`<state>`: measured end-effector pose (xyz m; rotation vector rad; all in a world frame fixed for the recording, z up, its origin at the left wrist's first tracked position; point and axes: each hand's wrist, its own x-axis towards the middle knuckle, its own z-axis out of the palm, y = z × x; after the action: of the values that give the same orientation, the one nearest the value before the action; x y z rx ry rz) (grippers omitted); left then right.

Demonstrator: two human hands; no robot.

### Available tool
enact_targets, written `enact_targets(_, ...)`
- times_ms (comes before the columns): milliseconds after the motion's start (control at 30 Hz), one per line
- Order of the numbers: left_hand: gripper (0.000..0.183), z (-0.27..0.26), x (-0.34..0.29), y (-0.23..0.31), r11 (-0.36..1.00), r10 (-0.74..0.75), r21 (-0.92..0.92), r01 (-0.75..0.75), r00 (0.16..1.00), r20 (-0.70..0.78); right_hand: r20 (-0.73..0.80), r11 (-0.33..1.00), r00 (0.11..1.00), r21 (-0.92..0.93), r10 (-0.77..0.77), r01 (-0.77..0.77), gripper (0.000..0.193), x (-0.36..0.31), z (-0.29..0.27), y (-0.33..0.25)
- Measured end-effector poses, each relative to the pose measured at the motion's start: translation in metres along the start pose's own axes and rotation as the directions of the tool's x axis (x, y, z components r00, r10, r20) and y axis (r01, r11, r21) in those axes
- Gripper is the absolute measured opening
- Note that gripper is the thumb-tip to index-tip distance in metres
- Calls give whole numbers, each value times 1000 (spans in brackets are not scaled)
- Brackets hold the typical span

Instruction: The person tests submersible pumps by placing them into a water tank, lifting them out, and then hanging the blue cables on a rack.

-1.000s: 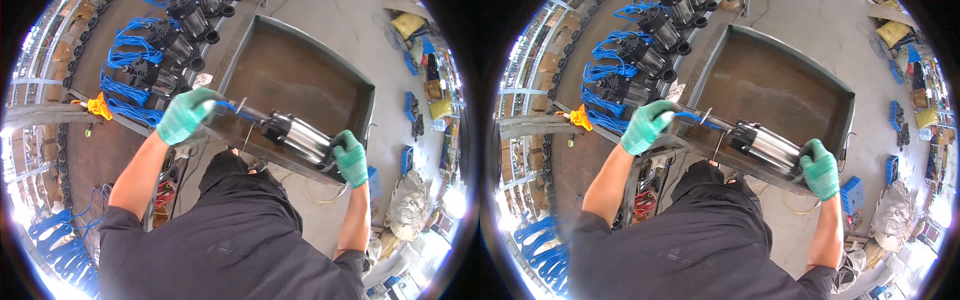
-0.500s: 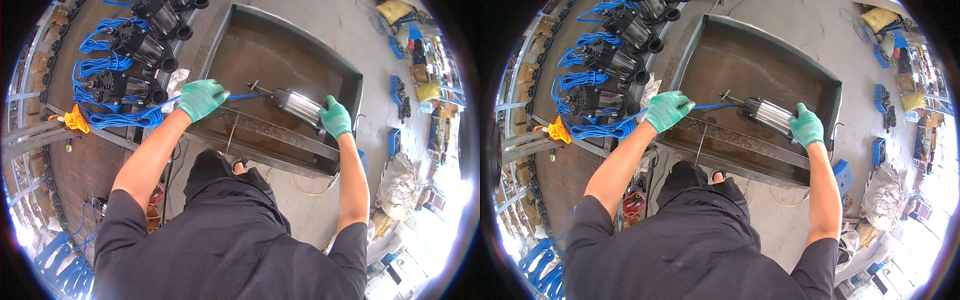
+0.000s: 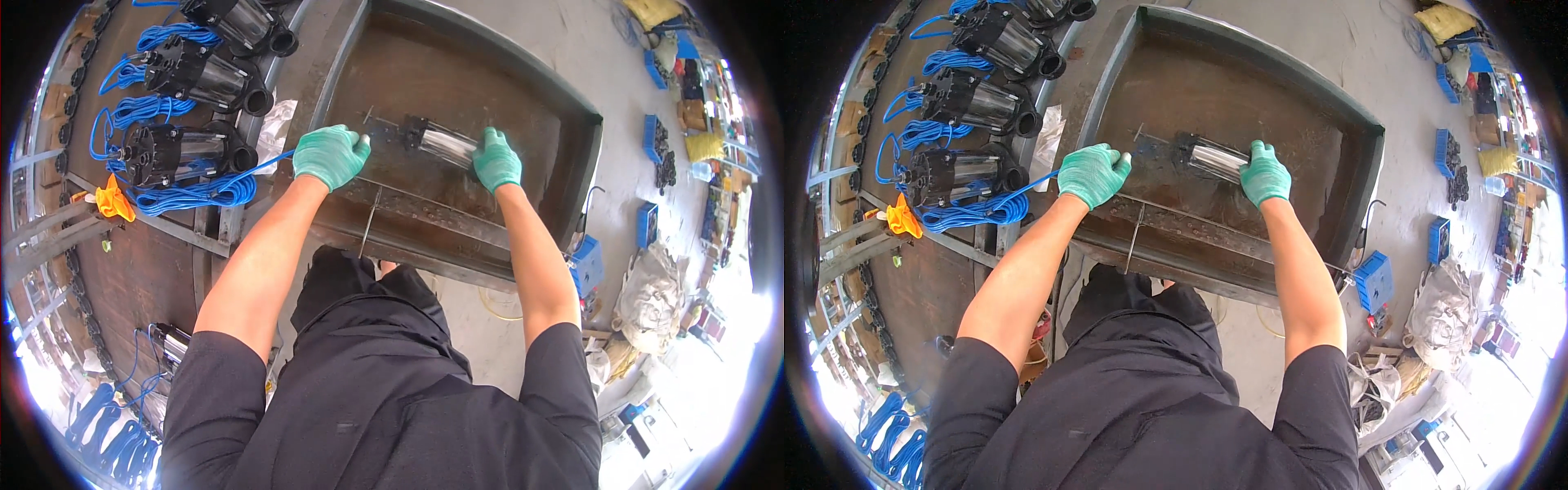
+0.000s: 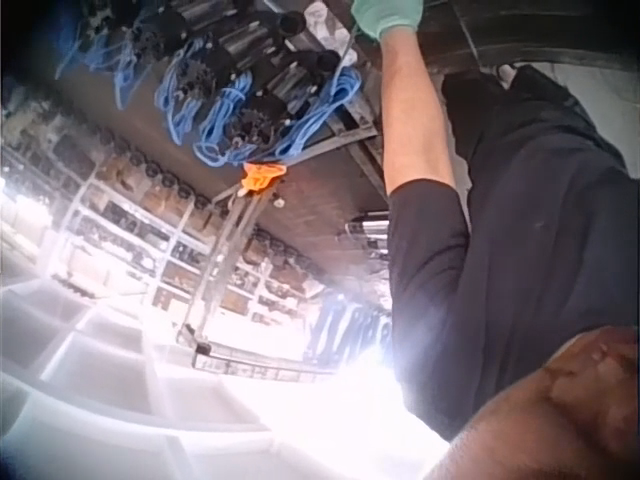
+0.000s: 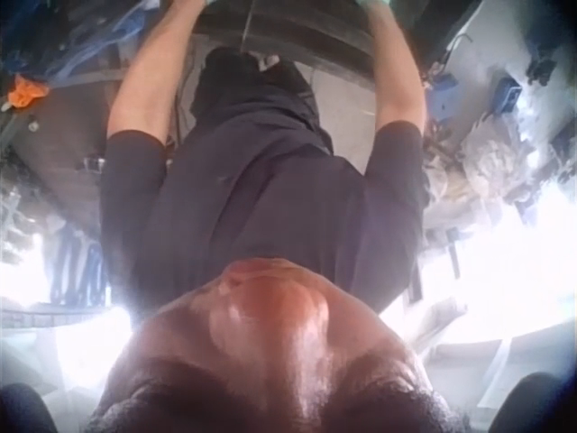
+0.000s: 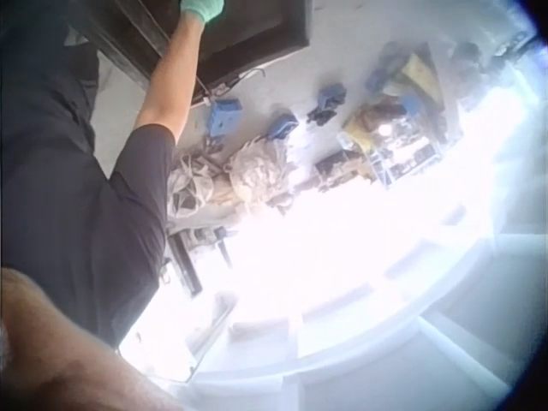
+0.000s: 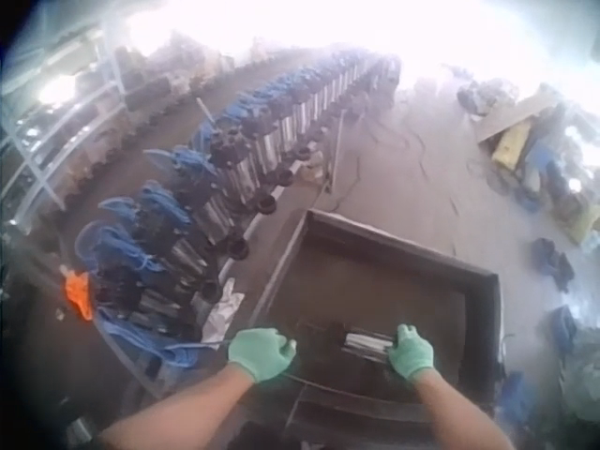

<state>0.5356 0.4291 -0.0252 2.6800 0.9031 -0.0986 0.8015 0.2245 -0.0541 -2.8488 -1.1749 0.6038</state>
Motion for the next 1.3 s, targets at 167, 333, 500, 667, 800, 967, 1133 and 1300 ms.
enact_targets(167, 42, 0, 5, 8, 999, -32, 29, 30, 997, 71, -89, 1000, 996, 15, 19, -18, 44, 7, 16, 1)
enact_targets(333, 44, -6, 6, 8, 995, -89, 55, 82, 988, 123, -134, 991, 989, 113, -59, 75, 42, -22, -7, 12)
enact_targets(500, 46, -10, 15, 6, 977, -194, 128, 171, 962, 193, -370, 964, 926, 212, -71, 158, 27, -83, -21, 82)
enact_targets(667, 46, -9, 21, 6, 976, -172, 161, 144, 970, 173, -384, 942, 916, 334, 113, 24, 23, -127, 3, 171)
enact_targets(800, 47, -5, 23, 9, 976, -186, 147, 162, 969, 165, -378, 914, 877, 379, 296, -146, 23, -127, 4, 164)
enact_targets(967, 47, -11, 23, 13, 974, -194, 155, 166, 962, 190, -211, 860, 876, 386, 434, -333, 38, -119, 3, 168)
enact_targets(1133, 46, -12, 21, 13, 968, -214, 165, 187, 963, 165, -117, 877, 879, 212, 462, -432, 45, -112, -4, 157)
enact_targets(1300, 47, -8, 21, 10, 966, -196, 196, 167, 971, 138, -58, 870, 879, 188, 473, -455, 45, -112, -11, 151)
